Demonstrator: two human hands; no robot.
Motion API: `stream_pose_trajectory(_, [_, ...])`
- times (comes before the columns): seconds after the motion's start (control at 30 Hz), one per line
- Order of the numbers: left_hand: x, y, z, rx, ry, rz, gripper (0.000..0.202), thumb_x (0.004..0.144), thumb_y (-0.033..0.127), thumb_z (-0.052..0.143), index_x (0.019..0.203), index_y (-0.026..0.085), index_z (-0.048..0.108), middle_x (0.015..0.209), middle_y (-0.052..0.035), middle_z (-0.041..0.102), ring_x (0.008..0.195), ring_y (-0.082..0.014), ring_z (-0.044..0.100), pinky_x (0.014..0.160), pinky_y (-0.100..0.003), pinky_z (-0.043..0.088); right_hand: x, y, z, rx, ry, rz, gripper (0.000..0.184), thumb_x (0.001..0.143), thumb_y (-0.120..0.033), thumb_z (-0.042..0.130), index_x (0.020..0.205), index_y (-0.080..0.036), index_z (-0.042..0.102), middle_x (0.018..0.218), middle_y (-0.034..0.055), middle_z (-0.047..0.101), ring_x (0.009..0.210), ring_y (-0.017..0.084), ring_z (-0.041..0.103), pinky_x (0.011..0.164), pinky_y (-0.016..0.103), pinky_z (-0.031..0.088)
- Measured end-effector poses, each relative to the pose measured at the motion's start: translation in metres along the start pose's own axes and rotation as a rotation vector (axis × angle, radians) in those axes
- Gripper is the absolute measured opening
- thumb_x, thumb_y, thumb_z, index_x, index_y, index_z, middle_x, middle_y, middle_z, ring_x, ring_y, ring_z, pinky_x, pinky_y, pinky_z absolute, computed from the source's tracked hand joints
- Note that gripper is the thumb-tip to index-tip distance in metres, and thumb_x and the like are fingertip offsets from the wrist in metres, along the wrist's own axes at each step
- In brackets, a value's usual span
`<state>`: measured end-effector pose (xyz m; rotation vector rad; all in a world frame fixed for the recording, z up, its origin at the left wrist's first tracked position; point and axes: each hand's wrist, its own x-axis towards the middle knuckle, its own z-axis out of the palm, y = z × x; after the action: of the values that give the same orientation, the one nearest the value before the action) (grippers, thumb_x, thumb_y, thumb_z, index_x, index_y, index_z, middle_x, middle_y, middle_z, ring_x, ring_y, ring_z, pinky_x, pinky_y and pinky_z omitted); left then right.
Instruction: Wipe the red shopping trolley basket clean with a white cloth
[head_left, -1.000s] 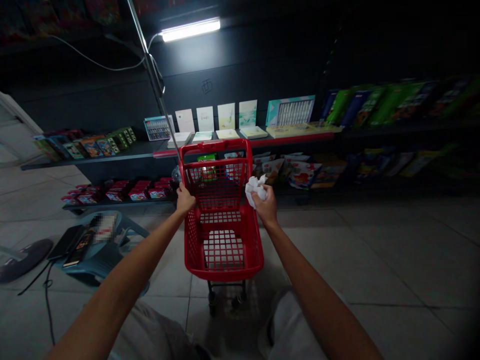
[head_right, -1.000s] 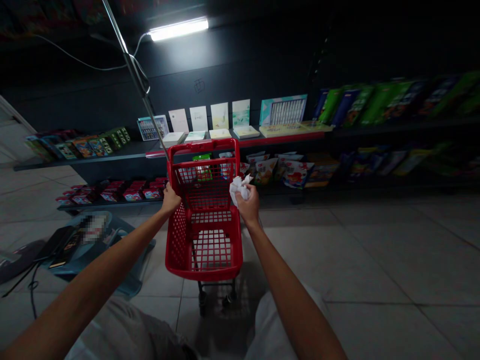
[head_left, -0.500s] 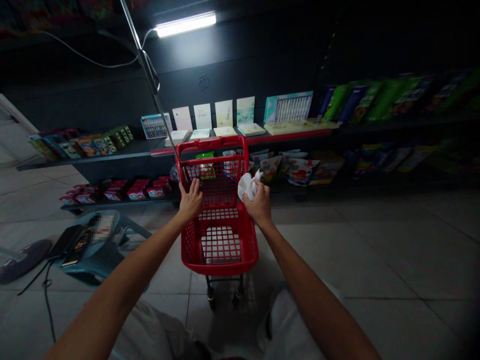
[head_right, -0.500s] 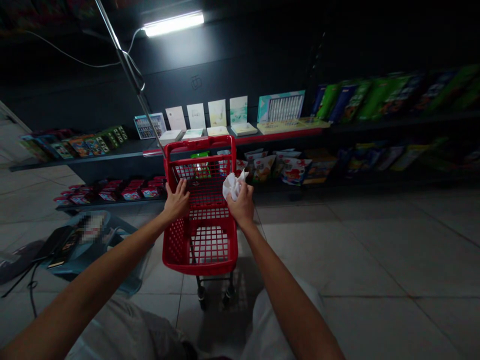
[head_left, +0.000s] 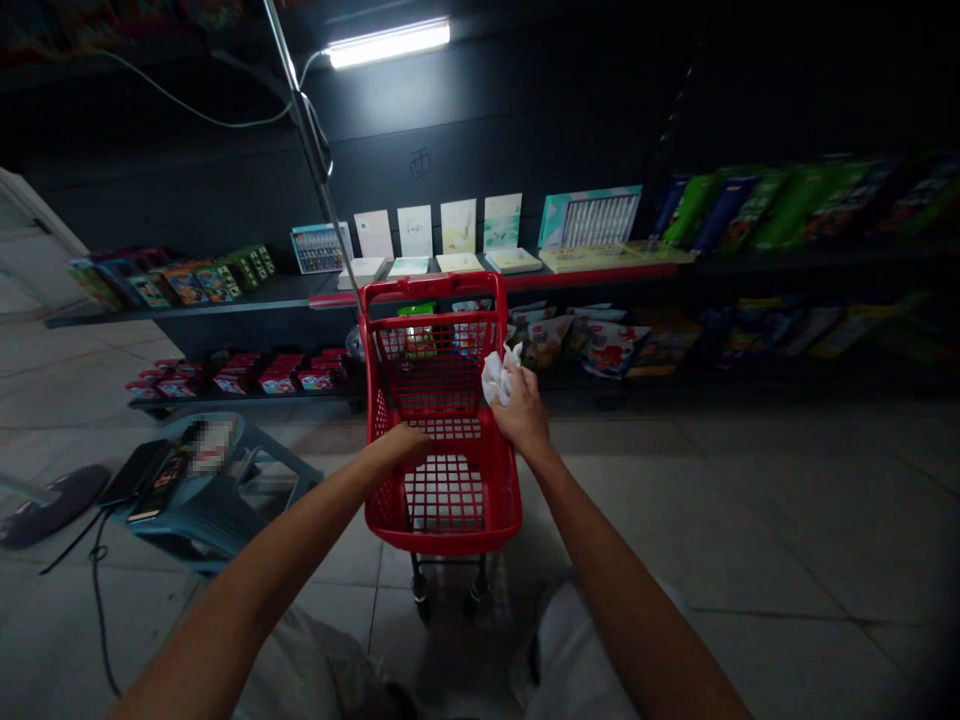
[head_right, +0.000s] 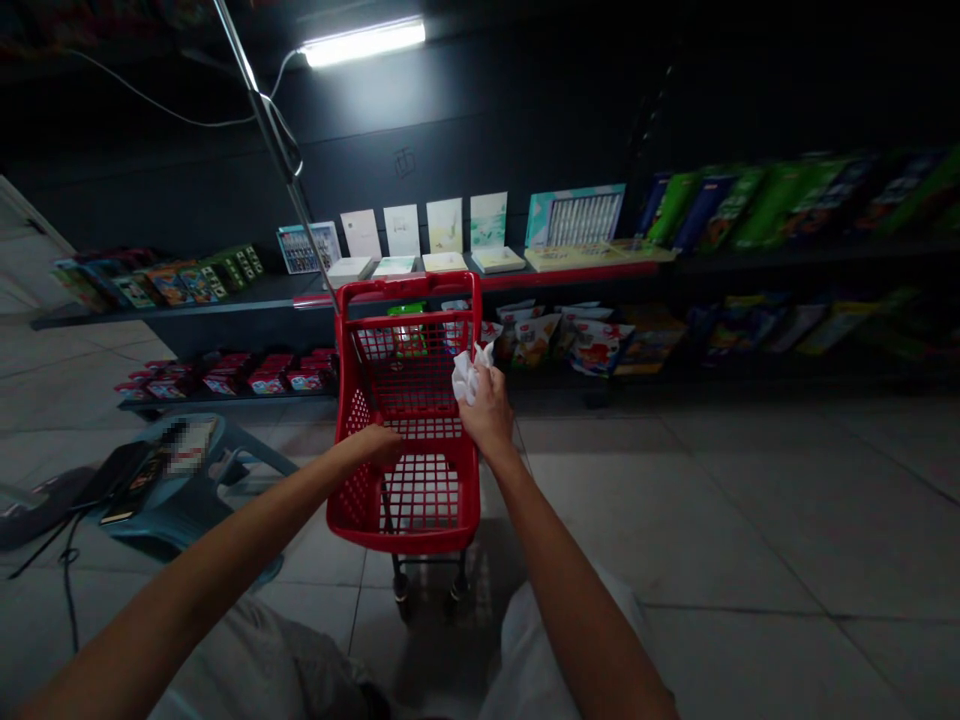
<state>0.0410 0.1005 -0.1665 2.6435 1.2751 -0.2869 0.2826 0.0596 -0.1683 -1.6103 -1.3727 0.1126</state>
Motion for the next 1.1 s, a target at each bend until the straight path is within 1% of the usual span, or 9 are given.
stream_pose_trajectory(0.17, [0.003,0.006,-0.012,0.113,0.115,0.034,0.028,0.093,0.02,0.054,0.108,0.02,0.079,0.122,-0.0178,0.075,0.113,-0.0287,0.072,0.097,-0.037,0.056,-0.002,-0.002,-0.003,-0.012,-0.017,-0.018,0.063,0.077,-0.027,0.064,0.14,-0.03,0.059,0.139,0.0088,0.056,0.108,0.029,0.064,0.085,0.041,0.059])
stream_pose_trajectory(0.33, [-0.002,0.012,-0.005,0.129,-0.145,0.049,0.016,0.087,0.02,0.065,0.094,0.022,0.08,0.099,-0.0087,0.08,0.096,-0.022,0.076,0.085,-0.027,0.058,-0.004,-0.018,-0.019,-0.165,-0.134,0.06,0.062,0.084,-0.031,0.061,0.145,-0.028,0.054,0.135,0.0101,0.057,0.103,0.028,0.066,0.08,0.039,0.056])
stream_pose_trajectory(0.43, [-0.005,0.017,-0.001,0.112,-0.156,0.053,0.016,0.089,0.02,0.063,0.093,0.022,0.078,0.102,-0.0076,0.08,0.103,-0.0218,0.075,0.092,-0.029,0.056,-0.006,-0.028,-0.031,-0.264,-0.202,0.092,0.06,0.09,-0.037,0.059,0.149,-0.028,0.05,0.133,0.0106,0.057,0.101,0.027,0.066,0.078,0.037,0.054])
stream_pose_trajectory(0.5, [-0.007,0.022,-0.005,0.132,-0.022,0.097,0.022,0.093,0.02,0.057,0.101,0.021,0.077,0.119,-0.0105,0.076,0.122,-0.0253,0.068,0.104,-0.036,0.052,-0.008,-0.032,-0.037,-0.307,-0.22,0.093,0.061,0.092,-0.04,0.058,0.151,-0.027,0.048,0.132,0.0108,0.057,0.099,0.026,0.066,0.077,0.036,0.052])
stream_pose_trajectory(0.63, [-0.014,0.028,-0.031,0.175,0.556,0.128,0.03,0.093,0.023,0.057,0.118,0.019,0.072,0.153,-0.0134,0.055,0.156,-0.0307,0.032,0.126,-0.05,0.03,-0.01,-0.031,-0.043,-0.345,-0.225,0.073,0.06,0.095,-0.041,0.058,0.152,-0.027,0.047,0.131,0.011,0.058,0.097,0.025,0.067,0.075,0.033,0.049])
stream_pose_trajectory(0.77, [-0.017,0.01,-0.07,0.11,0.888,-0.144,0.051,0.089,0.019,0.059,0.14,0.019,0.057,0.169,-0.0145,0.031,0.162,-0.0307,0.012,0.131,-0.057,0.011,-0.01,-0.028,-0.044,-0.361,-0.229,0.065,0.06,0.094,-0.041,0.059,0.151,-0.026,0.048,0.134,0.011,0.058,0.099,0.026,0.067,0.074,0.034,0.049])
stream_pose_trajectory(0.9, [-0.004,-0.029,-0.098,-0.151,1.084,-0.624,0.083,0.084,0.024,0.065,0.158,0.013,0.029,0.173,-0.0223,0.013,0.162,-0.0346,0.011,0.128,-0.057,0.024,-0.01,-0.029,-0.045,-0.372,-0.248,0.04,0.06,0.093,-0.042,0.059,0.15,-0.025,0.05,0.137,0.0107,0.058,0.101,0.027,0.068,0.074,0.034,0.05])
stream_pose_trajectory(1.0, [0.009,-0.062,-0.103,-0.487,0.958,-0.86,0.09,0.088,0.031,0.063,0.162,0.01,0.017,0.163,-0.0279,0.037,0.148,-0.0363,0.046,0.114,-0.052,0.046,-0.011,-0.032,-0.047,-0.357,-0.257,0.013,0.056,0.094,-0.043,0.058,0.147,-0.027,0.053,0.138,0.0095,0.058,0.099,0.026,0.068,0.073,0.033,0.05])
stream_pose_trajectory(1.1, [0.017,-0.086,-0.098,-0.698,0.741,-0.922,0.067,0.093,0.038,0.06,0.151,0.009,0.042,0.138,-0.0271,0.064,0.127,-0.0364,0.065,0.105,-0.049,0.052,-0.014,-0.036,-0.048,-0.343,-0.272,-0.028,0.052,0.093,-0.042,0.058,0.143,-0.027,0.057,0.137,0.0091,0.059,0.098,0.025,0.068,0.071,0.033,0.05])
